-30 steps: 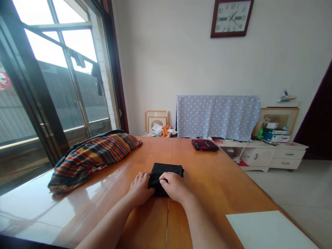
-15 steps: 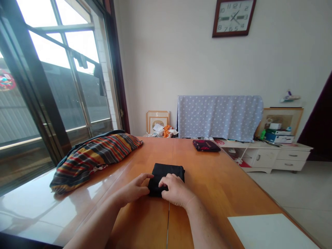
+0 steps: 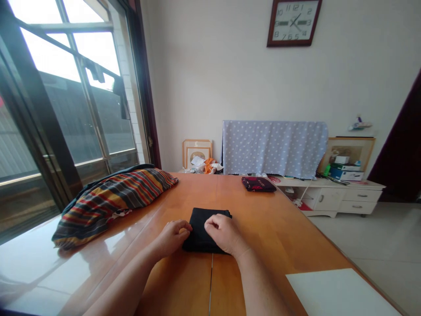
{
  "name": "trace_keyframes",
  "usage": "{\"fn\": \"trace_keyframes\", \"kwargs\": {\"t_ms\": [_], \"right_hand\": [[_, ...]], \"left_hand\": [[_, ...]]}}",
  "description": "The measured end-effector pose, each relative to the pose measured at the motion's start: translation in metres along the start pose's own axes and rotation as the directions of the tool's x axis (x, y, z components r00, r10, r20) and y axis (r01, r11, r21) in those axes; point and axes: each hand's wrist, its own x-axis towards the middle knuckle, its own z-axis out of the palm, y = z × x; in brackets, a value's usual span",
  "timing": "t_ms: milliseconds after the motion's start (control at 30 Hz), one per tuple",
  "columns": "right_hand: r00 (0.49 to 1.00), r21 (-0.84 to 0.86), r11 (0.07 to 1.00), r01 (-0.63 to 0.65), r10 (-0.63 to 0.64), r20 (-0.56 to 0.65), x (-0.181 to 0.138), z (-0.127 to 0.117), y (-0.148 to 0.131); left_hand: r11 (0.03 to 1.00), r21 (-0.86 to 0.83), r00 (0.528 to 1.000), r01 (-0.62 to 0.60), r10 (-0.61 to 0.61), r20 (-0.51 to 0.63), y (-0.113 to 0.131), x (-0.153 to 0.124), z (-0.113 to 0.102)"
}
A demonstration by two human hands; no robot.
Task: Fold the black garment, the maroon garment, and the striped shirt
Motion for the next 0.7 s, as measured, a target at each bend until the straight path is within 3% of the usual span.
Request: {"fn": "trace_keyframes", "kwargs": {"t_ms": [67,133,200,267,400,567,700], "right_hand": [[0.961,0.146,0.986,-0.079,0.114,-0.253,0.006,-0.008,0.008],[0.838,0.325,0.934,-0.151,0.295,-0.459,0.011,-0.017,0.019],[0.703,0.497,0.851,-0.172,0.459,-0.544,0.015,-0.024,0.031],[0.632,0.614,0.772,-0.168,0.562,-0.534,0.017,-0.029,0.041],[0.611,0.708,0.682,-0.186,0.644,-0.460,0.020,-0.029,0.051],[0.595,0.740,0.643,-0.197,0.678,-0.431,0.023,-0.028,0.055],[0.567,0.759,0.623,-0.189,0.700,-0.433,0.025,-0.029,0.058]], "left_hand": [[0.999,0.008,0.998,-0.043,0.043,-0.039,0.003,0.007,0.001],[0.995,0.018,0.994,-0.097,0.098,-0.055,0.010,0.014,0.004],[0.985,0.041,0.985,-0.168,0.169,-0.024,0.022,0.021,0.010],[0.967,0.074,0.970,-0.244,0.242,0.033,0.037,0.026,0.020],[0.926,0.128,0.930,-0.356,0.338,0.146,0.064,0.026,0.048],[0.886,0.206,0.865,-0.415,0.314,0.392,0.077,0.016,0.075],[0.853,0.278,0.852,-0.441,0.301,0.429,0.083,0.016,0.080]]}}
